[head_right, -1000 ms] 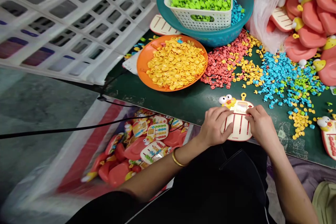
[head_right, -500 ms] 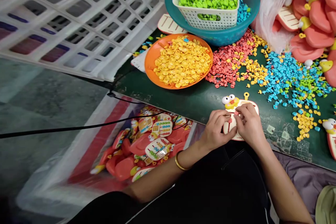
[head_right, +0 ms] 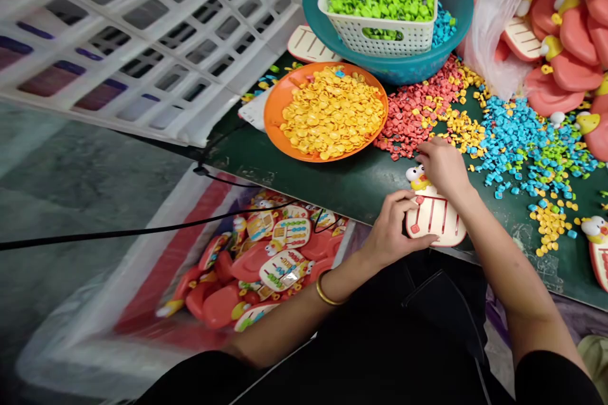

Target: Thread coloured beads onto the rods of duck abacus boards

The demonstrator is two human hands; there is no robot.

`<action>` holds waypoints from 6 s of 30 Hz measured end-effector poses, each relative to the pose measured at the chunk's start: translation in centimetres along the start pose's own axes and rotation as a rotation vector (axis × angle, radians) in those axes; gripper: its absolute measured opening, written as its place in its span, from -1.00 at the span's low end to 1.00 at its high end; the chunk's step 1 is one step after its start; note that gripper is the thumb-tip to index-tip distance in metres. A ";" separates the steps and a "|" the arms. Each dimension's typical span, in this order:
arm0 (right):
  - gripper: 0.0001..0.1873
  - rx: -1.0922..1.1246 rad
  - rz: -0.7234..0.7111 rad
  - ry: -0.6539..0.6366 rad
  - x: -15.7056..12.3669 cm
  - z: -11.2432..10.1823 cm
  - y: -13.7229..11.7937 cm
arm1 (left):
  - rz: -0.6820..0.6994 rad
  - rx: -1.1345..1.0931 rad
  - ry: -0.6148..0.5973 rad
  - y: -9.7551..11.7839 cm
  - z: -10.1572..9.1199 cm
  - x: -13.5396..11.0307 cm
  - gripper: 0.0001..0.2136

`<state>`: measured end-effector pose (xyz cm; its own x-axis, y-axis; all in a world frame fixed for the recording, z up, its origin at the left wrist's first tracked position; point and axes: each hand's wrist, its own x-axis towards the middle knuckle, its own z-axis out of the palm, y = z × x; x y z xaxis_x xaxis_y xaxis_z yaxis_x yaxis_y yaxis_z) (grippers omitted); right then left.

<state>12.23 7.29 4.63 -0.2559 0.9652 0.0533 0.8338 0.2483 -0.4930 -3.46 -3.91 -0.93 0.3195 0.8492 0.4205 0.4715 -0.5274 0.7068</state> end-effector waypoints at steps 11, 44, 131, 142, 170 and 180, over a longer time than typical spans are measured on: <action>-0.67 -0.193 -0.092 -0.129 0.6 -0.6 0.0 | 0.057 0.146 0.077 0.6 0.9 0.4 -0.49; -0.79 -0.094 -0.021 -0.020 2.2 1.0 0.0 | -0.099 0.122 0.132 0.5 0.6 2.0 -0.94; -0.64 -0.057 0.220 0.363 -11.5 0.7 3.8 | 0.048 0.209 -0.126 1.4 1.9 3.4 -0.62; -0.66 -0.088 0.016 0.198 -12.7 -0.3 3.9 | 0.021 0.130 0.046 1.3 2.1 3.3 -0.81; -0.70 0.171 -0.091 0.229 -9.4 2.0 1.4 | -0.119 -0.061 0.034 1.7 1.5 1.9 -0.68; -0.78 0.156 -0.099 0.218 -9.2 1.2 2.0 | -0.163 -0.041 -0.016 1.9 1.7 1.8 -0.48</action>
<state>15.68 -1.22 2.07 -0.2069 0.9358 0.2853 0.7203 0.3430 -0.6029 -0.58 -3.50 0.21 0.2546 0.9227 0.2894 0.4839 -0.3807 0.7880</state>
